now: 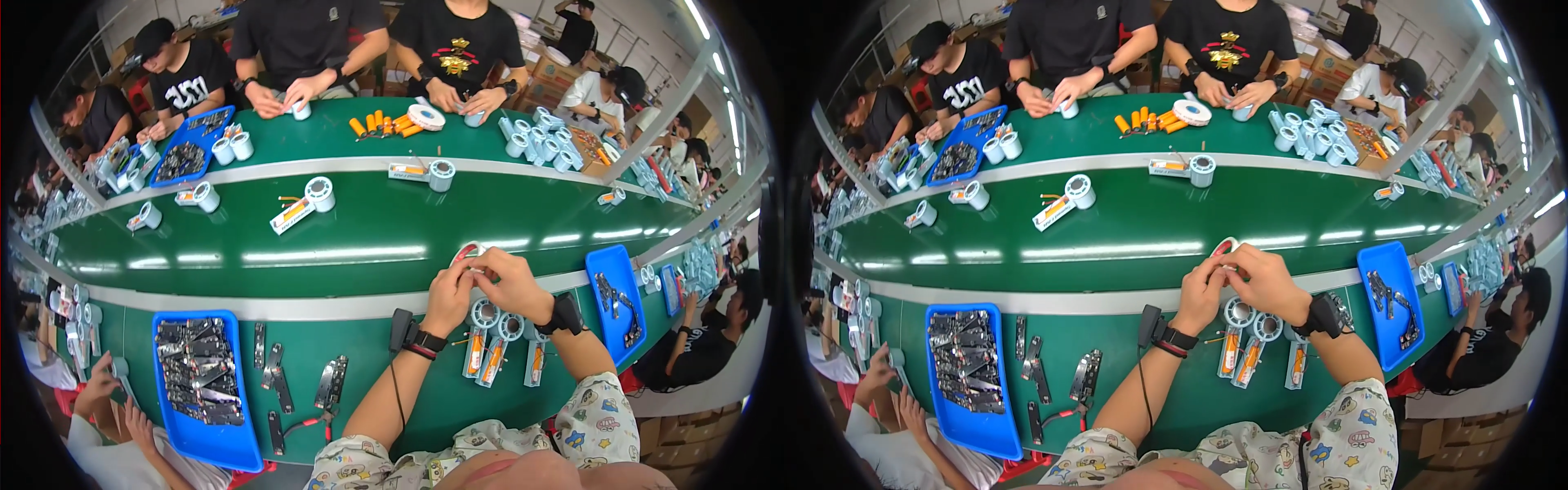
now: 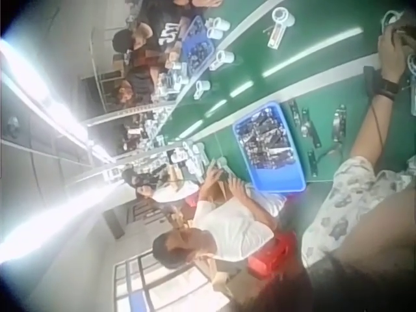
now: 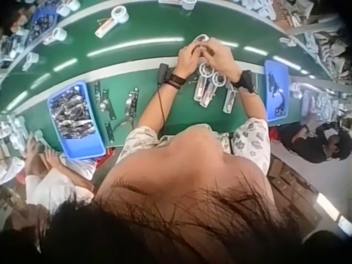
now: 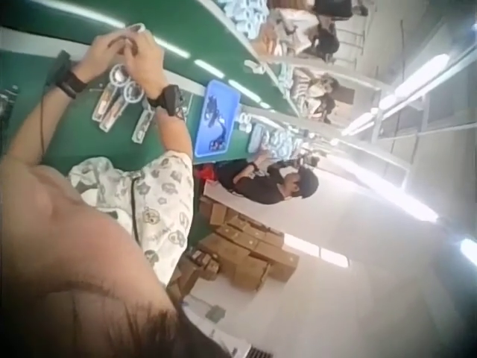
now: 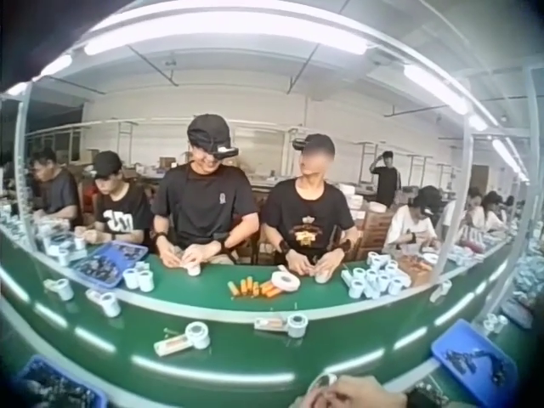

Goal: The person peels a strip of tape from a roll, presses it onto a battery inside a fan housing, and smooths it down. They repeat this process for several more fans before setting the roll of tape down on the assembly line.

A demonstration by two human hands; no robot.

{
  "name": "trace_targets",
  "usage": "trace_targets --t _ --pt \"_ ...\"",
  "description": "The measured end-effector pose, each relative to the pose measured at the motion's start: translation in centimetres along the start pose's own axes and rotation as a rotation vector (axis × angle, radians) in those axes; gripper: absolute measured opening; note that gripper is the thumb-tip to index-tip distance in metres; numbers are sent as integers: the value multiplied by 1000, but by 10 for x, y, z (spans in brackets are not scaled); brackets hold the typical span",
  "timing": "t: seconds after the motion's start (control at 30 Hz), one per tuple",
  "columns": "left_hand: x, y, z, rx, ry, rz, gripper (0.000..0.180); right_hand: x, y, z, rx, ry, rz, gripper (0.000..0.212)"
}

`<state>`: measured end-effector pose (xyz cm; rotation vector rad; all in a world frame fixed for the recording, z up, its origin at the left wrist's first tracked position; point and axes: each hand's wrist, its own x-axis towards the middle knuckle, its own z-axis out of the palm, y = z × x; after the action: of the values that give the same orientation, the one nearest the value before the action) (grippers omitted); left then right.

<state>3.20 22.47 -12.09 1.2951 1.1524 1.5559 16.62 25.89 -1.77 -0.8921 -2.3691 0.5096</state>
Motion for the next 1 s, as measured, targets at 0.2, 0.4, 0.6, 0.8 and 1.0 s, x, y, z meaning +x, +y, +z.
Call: trace_targets --t 0.2,0.4,0.6,0.8,1.0 --pt "3 -3 -1 -2 -13 48 28 8 -10 -7 42 -12 50 16" --pt "3 4 2 -386 -62 -170 28 5 0 -2 37 40 -74 15" --pt "-4 -2 7 -479 -66 -211 28 -6 4 0 69 49 -89 13" --pt "-3 -2 4 -554 -81 -267 27 -10 12 1 103 57 -144 13" --pt "3 0 1 -594 -23 -313 26 -13 -2 -1 360 173 -183 14"
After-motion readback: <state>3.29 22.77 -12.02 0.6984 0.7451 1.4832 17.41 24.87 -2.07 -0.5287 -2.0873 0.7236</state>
